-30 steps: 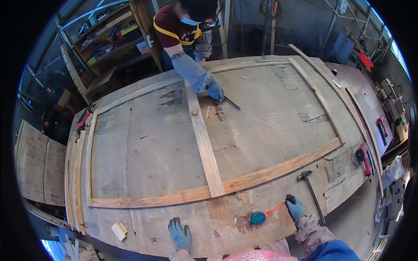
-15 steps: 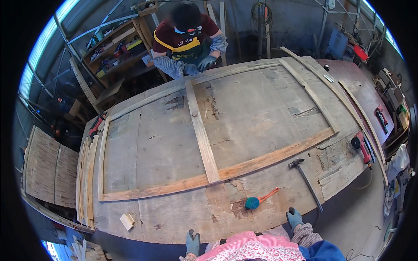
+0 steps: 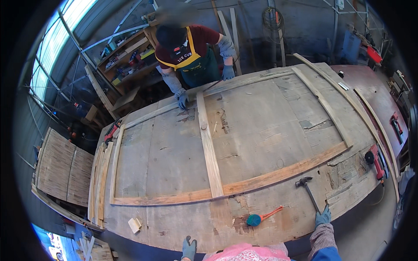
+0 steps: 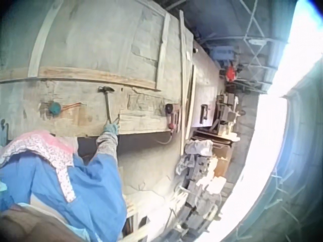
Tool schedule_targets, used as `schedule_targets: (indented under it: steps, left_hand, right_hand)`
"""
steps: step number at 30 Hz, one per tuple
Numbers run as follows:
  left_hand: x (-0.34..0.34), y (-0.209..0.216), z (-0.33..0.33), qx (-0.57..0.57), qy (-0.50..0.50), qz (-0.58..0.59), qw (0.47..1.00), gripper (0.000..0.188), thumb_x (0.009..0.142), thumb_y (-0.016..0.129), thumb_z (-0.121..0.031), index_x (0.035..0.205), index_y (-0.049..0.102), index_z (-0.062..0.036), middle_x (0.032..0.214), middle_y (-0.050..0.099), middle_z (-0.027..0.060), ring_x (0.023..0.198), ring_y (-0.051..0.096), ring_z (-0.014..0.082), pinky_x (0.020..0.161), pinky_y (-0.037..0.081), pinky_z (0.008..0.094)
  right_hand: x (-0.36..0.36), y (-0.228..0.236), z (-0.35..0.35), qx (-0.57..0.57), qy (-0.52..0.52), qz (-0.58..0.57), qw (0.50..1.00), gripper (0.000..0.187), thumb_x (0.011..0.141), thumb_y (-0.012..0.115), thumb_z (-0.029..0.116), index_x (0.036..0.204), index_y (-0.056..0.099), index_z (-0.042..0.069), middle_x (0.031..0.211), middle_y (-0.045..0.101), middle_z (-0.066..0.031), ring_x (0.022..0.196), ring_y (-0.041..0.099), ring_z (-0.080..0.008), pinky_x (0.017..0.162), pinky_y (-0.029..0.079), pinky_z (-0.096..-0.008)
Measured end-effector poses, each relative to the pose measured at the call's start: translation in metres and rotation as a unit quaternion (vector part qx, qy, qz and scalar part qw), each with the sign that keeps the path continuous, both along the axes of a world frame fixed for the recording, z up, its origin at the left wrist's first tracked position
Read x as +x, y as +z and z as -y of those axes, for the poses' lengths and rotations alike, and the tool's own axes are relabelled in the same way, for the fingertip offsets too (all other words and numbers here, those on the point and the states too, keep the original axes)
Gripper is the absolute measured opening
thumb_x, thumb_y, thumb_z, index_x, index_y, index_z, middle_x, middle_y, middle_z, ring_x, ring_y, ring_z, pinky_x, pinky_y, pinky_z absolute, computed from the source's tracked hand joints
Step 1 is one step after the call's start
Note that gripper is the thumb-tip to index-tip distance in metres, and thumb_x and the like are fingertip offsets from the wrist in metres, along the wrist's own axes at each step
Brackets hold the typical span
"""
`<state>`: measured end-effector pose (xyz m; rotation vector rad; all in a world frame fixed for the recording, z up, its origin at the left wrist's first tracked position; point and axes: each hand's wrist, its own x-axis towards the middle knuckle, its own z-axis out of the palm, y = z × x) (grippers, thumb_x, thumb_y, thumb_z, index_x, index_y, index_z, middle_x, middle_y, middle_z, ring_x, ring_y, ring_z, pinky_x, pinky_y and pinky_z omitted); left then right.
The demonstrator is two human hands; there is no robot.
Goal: The person positions wooden planks on a large flat surface, uses a hammer to drive nails, and measures the frame with a tape measure. A coworker assists by holding planks and hammering at times.
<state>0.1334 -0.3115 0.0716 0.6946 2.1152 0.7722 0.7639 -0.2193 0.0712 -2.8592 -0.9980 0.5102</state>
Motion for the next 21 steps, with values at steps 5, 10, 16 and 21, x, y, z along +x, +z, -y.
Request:
schedule_targets:
  steps: [5, 10, 16, 21]
  left_hand:
    - [-0.034, -0.023, -0.037, -0.001, 0.009, 0.005, 1.0, 0.046, 0.084, 0.064, -0.015, 0.125, 0.045, -0.0076, 0.067, 0.047, -0.0004, 0.051, 0.04, 0.0083, 0.044, 0.034, 0.025]
    - [-0.057, -0.07, -0.106, 0.066, -0.073, -0.178, 0.979, 0.046, 0.083, 0.063, -0.017, 0.124, 0.045, -0.0058, 0.084, 0.05, 0.0065, 0.069, 0.047, 0.0166, 0.059, 0.039, 0.0304]
    - [-0.015, -0.019, -0.231, 0.031, -0.094, -0.334, 0.937, 0.059, 0.081, 0.063, -0.028, 0.129, 0.042, -0.0013, 0.132, 0.042, 0.0251, 0.123, 0.037, 0.0394, 0.102, 0.03, 0.0459]
    - [0.003, -0.033, -0.299, -0.114, 0.005, -0.386, 0.915, 0.062, 0.086, 0.054, -0.037, 0.135, 0.036, -0.0049, 0.14, 0.033, 0.0236, 0.129, 0.031, 0.0383, 0.106, 0.023, 0.0502]
  right_hand:
    - [0.009, -0.031, -0.005, -0.004, 0.009, -0.026, 1.0, 0.046, 0.075, 0.07, 0.025, 0.113, 0.051, 0.007, 0.108, 0.054, -0.0169, 0.106, 0.049, -0.0343, 0.09, 0.04, -0.0431]
    - [0.021, -0.048, 0.006, 0.002, 0.124, 0.036, 0.992, 0.026, 0.077, 0.069, 0.023, 0.087, 0.051, 0.007, 0.096, 0.054, -0.0155, 0.095, 0.052, -0.0335, 0.078, 0.042, -0.0437]
    - [-0.022, -0.018, 0.01, 0.079, 0.032, -0.17, 0.982, 0.014, 0.084, 0.06, 0.017, 0.082, 0.052, 0.006, 0.058, 0.054, -0.0091, 0.049, 0.054, -0.0233, 0.046, 0.041, -0.0367]
    - [-0.042, -0.001, -0.001, -0.065, -0.007, -0.161, 0.985, 0.042, 0.087, 0.055, 0.038, 0.116, 0.058, 0.008, 0.109, 0.061, -0.0216, 0.101, 0.059, -0.0293, 0.089, 0.045, -0.0413]
